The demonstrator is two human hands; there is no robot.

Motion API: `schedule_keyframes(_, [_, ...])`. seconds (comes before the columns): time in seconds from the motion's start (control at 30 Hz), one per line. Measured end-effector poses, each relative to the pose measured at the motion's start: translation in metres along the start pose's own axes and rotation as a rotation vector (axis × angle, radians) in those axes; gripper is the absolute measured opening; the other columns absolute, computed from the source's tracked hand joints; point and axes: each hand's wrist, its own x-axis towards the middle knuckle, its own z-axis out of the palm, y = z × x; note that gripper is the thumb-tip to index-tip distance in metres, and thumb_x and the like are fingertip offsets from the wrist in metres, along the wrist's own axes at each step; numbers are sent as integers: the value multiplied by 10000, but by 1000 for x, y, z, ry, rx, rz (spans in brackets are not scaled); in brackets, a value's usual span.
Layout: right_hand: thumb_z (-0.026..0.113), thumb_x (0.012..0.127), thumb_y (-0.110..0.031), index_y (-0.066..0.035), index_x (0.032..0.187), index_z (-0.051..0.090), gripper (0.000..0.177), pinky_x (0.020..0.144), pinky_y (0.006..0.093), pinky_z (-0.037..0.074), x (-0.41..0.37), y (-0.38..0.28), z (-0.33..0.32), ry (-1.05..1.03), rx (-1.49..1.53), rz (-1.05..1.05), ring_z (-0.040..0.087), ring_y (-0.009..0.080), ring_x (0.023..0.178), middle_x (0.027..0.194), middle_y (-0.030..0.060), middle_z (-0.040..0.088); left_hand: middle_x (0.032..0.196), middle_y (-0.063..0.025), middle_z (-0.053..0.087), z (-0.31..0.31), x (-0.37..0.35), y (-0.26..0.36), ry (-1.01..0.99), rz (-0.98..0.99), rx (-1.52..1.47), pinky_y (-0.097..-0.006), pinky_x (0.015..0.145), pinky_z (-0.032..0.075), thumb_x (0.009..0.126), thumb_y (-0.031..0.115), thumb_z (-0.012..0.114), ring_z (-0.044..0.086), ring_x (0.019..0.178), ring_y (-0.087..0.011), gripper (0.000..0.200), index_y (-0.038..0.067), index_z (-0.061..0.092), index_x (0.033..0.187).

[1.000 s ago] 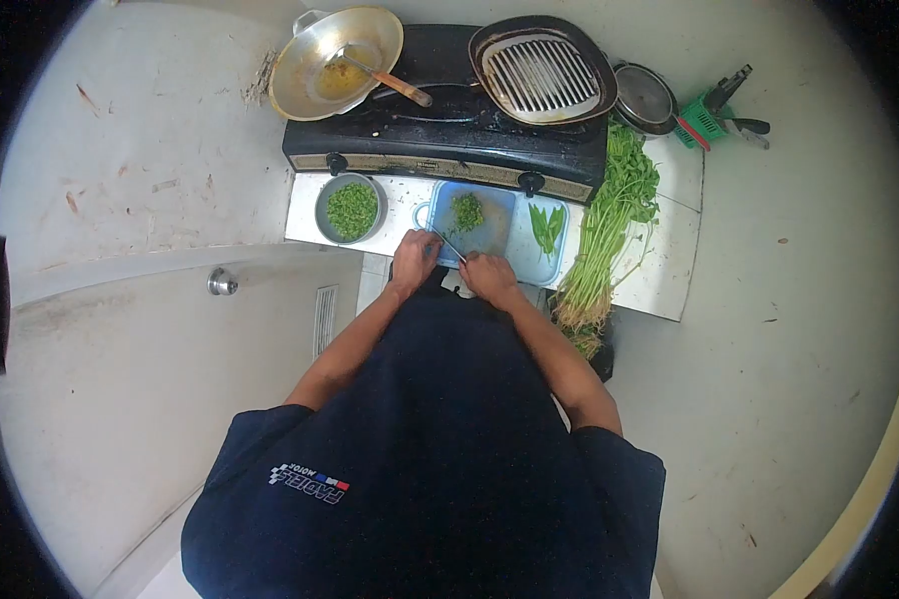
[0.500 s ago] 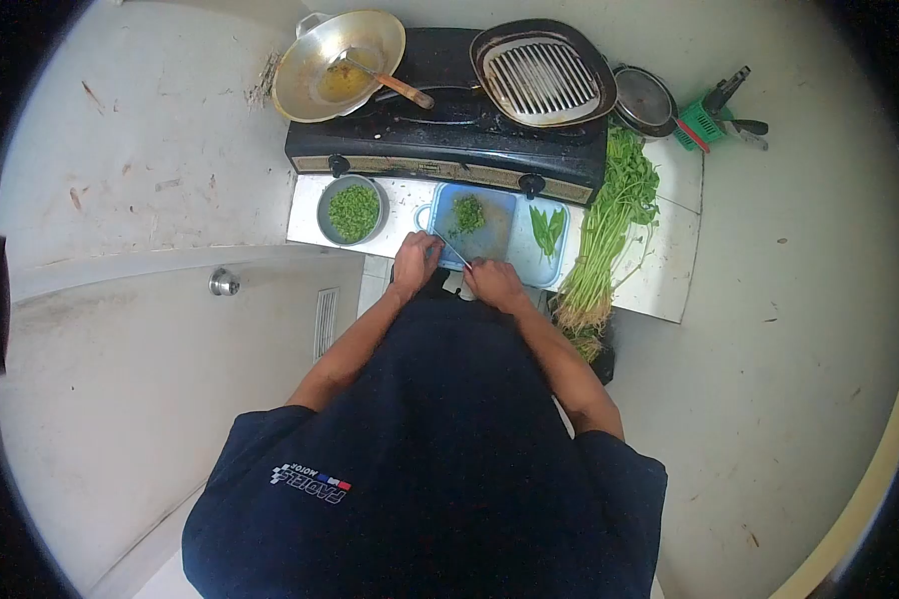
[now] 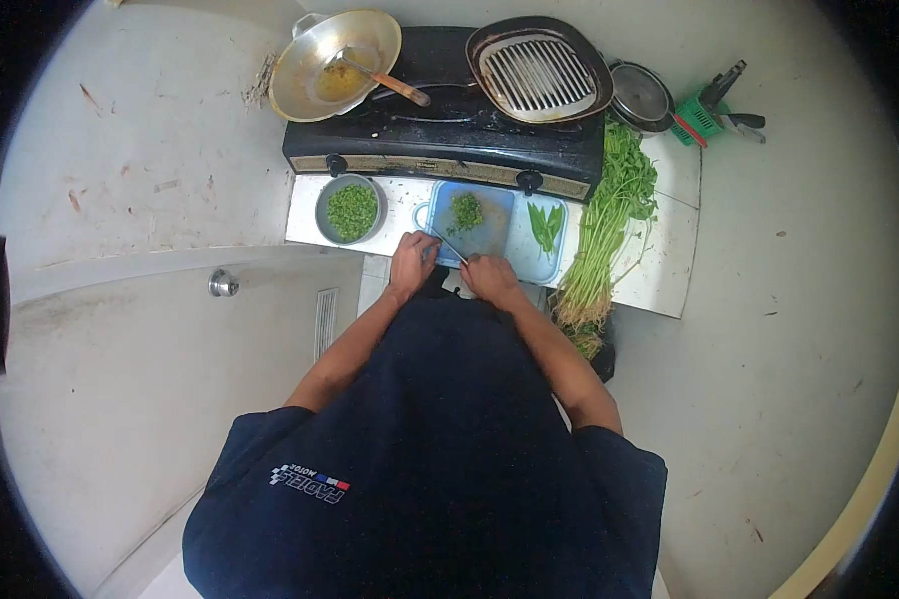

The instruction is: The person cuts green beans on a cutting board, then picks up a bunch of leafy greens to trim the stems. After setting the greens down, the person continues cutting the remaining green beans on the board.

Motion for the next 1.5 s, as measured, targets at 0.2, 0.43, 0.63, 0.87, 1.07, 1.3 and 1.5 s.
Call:
schedule_keyframes(0.2, [523, 1038, -353, 16, 933, 696, 420, 731, 532, 578, -3, 7, 4, -1, 25, 12, 728, 424, 786, 833, 247, 729, 881, -89, 679, -1, 1, 2, 8, 12, 37, -415, 797, 537, 837, 36, 720, 616, 877, -309, 142, 77, 772, 963])
schedule_keyframes(0.43, [510, 1039, -376, 2, 971, 705, 431, 768, 548, 569, -4, 1, -7, -87, 19, 11, 725, 435, 832, 856, 254, 730, 864, -102, 679, 2, 2, 0, 25, 9, 19, -425, 792, 529, 844, 51, 715, 613, 868, -317, 117, 71, 767, 947])
schedule_keyframes(0.63, [524, 1028, -383, 0, 945, 718, 437, 781, 550, 567, -2, 3, -6, -100, 41, -1, 725, 437, 839, 863, 260, 730, 876, -102, 686, 0, 1, -2, 17, 22, 4, -427, 796, 520, 846, 63, 717, 610, 873, -319, 112, 65, 758, 951])
schedule_keyframes(0.87, [538, 1018, -358, -2, 924, 721, 411, 741, 536, 576, 7, -1, -2, -19, 16, -33, 726, 428, 783, 831, 243, 730, 874, -95, 690, 3, 2, -4, 23, 21, 1, -426, 796, 520, 839, 54, 719, 611, 860, -320, 90, 62, 742, 926])
schedule_keyframes(1.07, [537, 1020, -357, -5, 921, 721, 410, 735, 537, 577, -1, 4, -3, -24, 25, -4, 727, 424, 783, 830, 236, 732, 864, -98, 687, 0, 3, -2, 36, 21, -28, -429, 793, 517, 840, 54, 723, 610, 845, -324, 66, 61, 726, 906])
schedule_keyframes(1.3, [533, 1026, -369, -8, 930, 724, 420, 750, 537, 575, 0, 3, -4, -55, 36, -3, 723, 424, 789, 833, 243, 729, 855, -102, 677, -1, 2, -1, 22, 20, 20, -427, 780, 516, 852, 61, 725, 610, 845, -321, 64, 62, 747, 913])
schedule_keyframes(1.5, [530, 1027, -377, -4, 937, 724, 430, 753, 536, 574, -4, 6, -2, -76, 50, -29, 723, 424, 785, 831, 249, 727, 877, -97, 677, 1, -1, -5, 22, 28, 24, -421, 782, 523, 852, 77, 745, 610, 849, -316, 82, 63, 769, 928])
